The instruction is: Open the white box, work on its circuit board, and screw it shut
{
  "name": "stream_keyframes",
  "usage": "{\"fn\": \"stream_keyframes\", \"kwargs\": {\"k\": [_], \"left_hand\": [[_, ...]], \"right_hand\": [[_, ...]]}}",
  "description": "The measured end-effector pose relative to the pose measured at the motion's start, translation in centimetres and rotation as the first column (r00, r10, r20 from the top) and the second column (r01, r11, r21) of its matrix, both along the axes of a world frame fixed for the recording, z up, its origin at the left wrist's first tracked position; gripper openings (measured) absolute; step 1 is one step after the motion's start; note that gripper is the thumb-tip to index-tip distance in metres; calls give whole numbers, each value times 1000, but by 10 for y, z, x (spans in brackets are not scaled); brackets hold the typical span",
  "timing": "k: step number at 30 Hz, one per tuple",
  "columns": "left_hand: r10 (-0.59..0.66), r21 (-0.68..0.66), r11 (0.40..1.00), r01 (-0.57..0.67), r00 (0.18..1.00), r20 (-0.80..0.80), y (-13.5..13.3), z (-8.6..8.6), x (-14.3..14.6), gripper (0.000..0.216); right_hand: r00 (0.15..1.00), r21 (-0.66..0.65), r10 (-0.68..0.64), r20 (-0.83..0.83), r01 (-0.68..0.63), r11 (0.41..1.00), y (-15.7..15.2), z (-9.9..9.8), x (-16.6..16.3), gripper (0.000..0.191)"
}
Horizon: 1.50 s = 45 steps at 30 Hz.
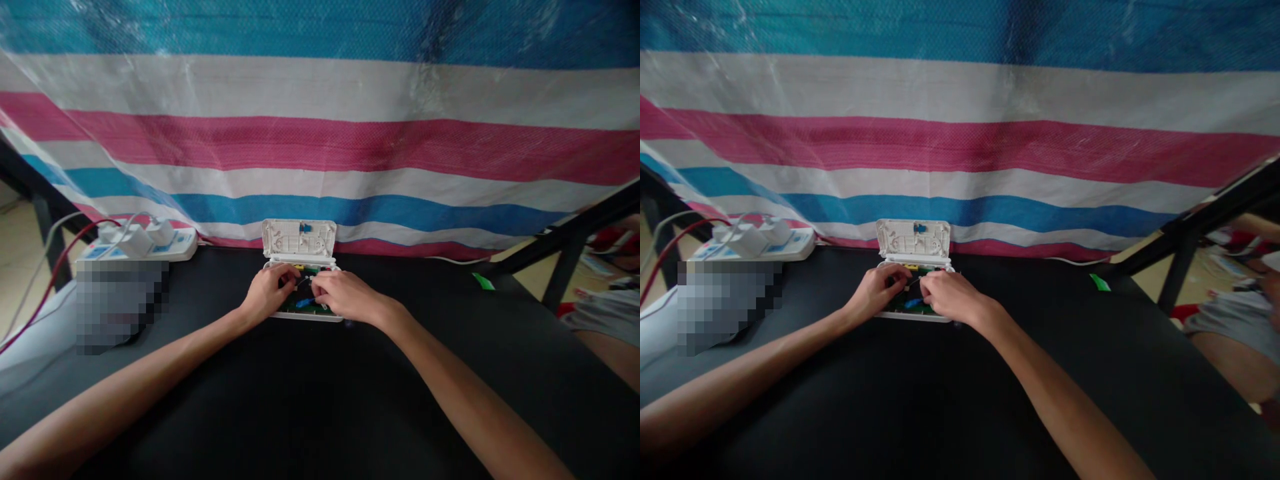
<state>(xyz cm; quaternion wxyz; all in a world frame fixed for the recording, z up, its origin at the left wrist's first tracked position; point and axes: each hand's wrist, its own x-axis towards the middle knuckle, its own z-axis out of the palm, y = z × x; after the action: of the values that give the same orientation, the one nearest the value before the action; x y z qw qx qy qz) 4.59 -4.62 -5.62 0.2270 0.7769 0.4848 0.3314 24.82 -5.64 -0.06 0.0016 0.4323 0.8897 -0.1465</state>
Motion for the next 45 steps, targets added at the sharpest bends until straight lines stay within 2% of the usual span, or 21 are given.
{"fn": "stream_keyframes", "kwargs": {"k": [5,10,18,30,35,38,39,40,43,45], "left_hand": [[-5,30,1000,8,996,-84,0,1,0,15],[2,99,995,22,971,-240,0,2,3,6],[-15,103,993,49,951,-308,5,-2,8,6],[-18,45,998,34,947,-319,1,-2,9,7],[-49,-14,999,47,983,-180,2,10,5,10],[-109,-42,994,105,986,-123,6,25,-7,11],[-149,-23,989,147,976,-159,7,29,-12,14],[-197,-1,979,202,956,-219,9,32,-16,25],[-322,-22,938,345,847,-422,12,37,-28,84],[-371,-79,918,388,777,-509,12,36,-32,109]], "right_hand": [[977,73,-211,37,208,975,2,-3,4,6],[958,102,-272,92,263,959,-2,-3,0,10],[984,121,-168,65,160,980,-3,-13,-10,12],[976,186,-196,92,177,966,0,-16,-20,22],[974,206,-224,-23,224,953,3,-15,-15,19],[978,206,-169,-120,192,960,6,-13,-8,30],[983,187,-121,-138,146,971,7,-13,-6,40],[987,160,-70,-145,94,983,9,-14,-4,50],[991,83,22,-135,-11,997,15,-18,-2,74],[992,67,43,-117,-35,997,18,-22,-3,79]]}}
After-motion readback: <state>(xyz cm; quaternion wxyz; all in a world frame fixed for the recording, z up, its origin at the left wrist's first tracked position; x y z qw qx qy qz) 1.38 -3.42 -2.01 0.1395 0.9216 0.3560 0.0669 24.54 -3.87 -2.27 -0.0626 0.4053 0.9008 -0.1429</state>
